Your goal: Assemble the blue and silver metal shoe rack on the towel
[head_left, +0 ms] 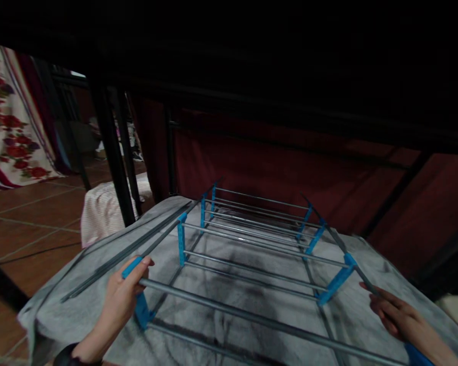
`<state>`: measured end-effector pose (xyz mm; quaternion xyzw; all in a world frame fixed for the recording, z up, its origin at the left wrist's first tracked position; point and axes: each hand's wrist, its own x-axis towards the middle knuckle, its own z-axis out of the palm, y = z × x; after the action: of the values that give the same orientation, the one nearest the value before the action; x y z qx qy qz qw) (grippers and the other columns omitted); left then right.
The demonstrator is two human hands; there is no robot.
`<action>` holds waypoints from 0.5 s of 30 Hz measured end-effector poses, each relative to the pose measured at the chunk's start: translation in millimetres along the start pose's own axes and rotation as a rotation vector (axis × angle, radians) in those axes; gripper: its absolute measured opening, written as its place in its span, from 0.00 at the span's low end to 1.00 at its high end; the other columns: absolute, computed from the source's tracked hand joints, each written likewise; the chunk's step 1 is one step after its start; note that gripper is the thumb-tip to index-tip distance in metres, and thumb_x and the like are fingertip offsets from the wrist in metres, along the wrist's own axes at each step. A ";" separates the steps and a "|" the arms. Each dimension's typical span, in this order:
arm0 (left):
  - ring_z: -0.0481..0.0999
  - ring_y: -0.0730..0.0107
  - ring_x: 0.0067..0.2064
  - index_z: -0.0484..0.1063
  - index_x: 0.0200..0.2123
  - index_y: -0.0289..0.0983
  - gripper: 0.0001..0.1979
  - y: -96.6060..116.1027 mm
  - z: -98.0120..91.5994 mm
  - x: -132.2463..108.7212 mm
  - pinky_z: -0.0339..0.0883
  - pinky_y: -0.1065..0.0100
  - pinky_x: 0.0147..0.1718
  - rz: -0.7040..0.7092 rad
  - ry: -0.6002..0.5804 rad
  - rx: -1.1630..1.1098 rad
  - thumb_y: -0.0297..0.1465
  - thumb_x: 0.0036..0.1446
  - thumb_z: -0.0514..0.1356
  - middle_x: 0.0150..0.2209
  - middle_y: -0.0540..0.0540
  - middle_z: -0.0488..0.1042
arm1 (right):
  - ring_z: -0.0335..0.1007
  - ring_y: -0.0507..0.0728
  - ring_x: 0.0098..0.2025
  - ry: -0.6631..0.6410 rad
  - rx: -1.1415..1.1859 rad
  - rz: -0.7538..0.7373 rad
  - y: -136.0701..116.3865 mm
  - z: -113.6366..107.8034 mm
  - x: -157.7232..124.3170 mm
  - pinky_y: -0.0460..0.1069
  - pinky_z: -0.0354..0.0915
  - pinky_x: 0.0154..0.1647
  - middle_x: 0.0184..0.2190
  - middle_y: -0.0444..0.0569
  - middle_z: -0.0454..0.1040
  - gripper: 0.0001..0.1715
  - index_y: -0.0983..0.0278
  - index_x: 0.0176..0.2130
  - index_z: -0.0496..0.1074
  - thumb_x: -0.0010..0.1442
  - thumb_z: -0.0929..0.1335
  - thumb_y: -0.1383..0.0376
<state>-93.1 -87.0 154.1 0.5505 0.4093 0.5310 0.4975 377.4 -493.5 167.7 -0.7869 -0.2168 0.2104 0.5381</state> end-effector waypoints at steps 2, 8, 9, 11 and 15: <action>0.52 0.80 0.19 0.70 0.28 0.36 0.22 0.9 -0.1 -0.2 0.45 0.77 0.17 -0.029 0.003 -0.027 0.50 0.48 0.65 0.18 0.55 0.56 | 0.49 0.47 0.15 0.025 -0.002 -0.010 -0.2 1.6 -1.5 0.43 0.46 0.15 0.19 0.40 0.64 0.49 0.68 0.59 0.64 0.46 0.72 0.45; 0.52 0.80 0.19 0.70 0.29 0.36 0.21 6.3 0.9 3.5 0.44 0.77 0.16 -0.028 -0.029 -0.006 0.50 0.48 0.65 0.19 0.55 0.56 | 0.48 0.46 0.15 0.082 0.010 -0.068 -6.9 11.0 -7.2 0.43 0.47 0.13 0.20 0.40 0.63 0.40 0.66 0.56 0.68 0.51 0.70 0.47; 0.53 0.79 0.20 0.70 0.29 0.36 0.21 6.3 0.5 4.1 0.44 0.76 0.16 -0.024 -0.035 0.007 0.50 0.48 0.65 0.20 0.55 0.56 | 0.49 0.47 0.15 0.073 0.013 -0.069 -6.5 10.5 -5.9 0.43 0.48 0.13 0.20 0.40 0.64 0.39 0.66 0.56 0.68 0.52 0.70 0.47; 0.54 0.78 0.20 0.71 0.29 0.37 0.21 5.9 -1.0 4.4 0.46 0.76 0.16 -0.021 -0.051 0.037 0.50 0.49 0.64 0.20 0.55 0.56 | 0.56 0.50 0.15 0.024 0.013 -0.066 -4.6 6.9 -2.5 0.46 0.55 0.14 0.21 0.44 0.68 0.34 0.64 0.54 0.70 0.55 0.70 0.47; 0.58 0.74 0.22 0.73 0.32 0.38 0.20 6.8 -6.1 3.4 0.52 0.73 0.19 0.029 -0.094 0.124 0.50 0.54 0.61 0.21 0.53 0.60 | 0.74 0.61 0.23 0.079 -0.239 -0.338 -6.2 -5.7 -4.2 0.53 0.66 0.20 0.28 0.59 0.77 0.25 0.60 0.44 0.77 0.64 0.61 0.48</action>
<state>-99.3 -84.1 161.1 0.6105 0.4095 0.4854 0.4733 376.5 -498.1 175.9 -0.8053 -0.3477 0.0588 0.4766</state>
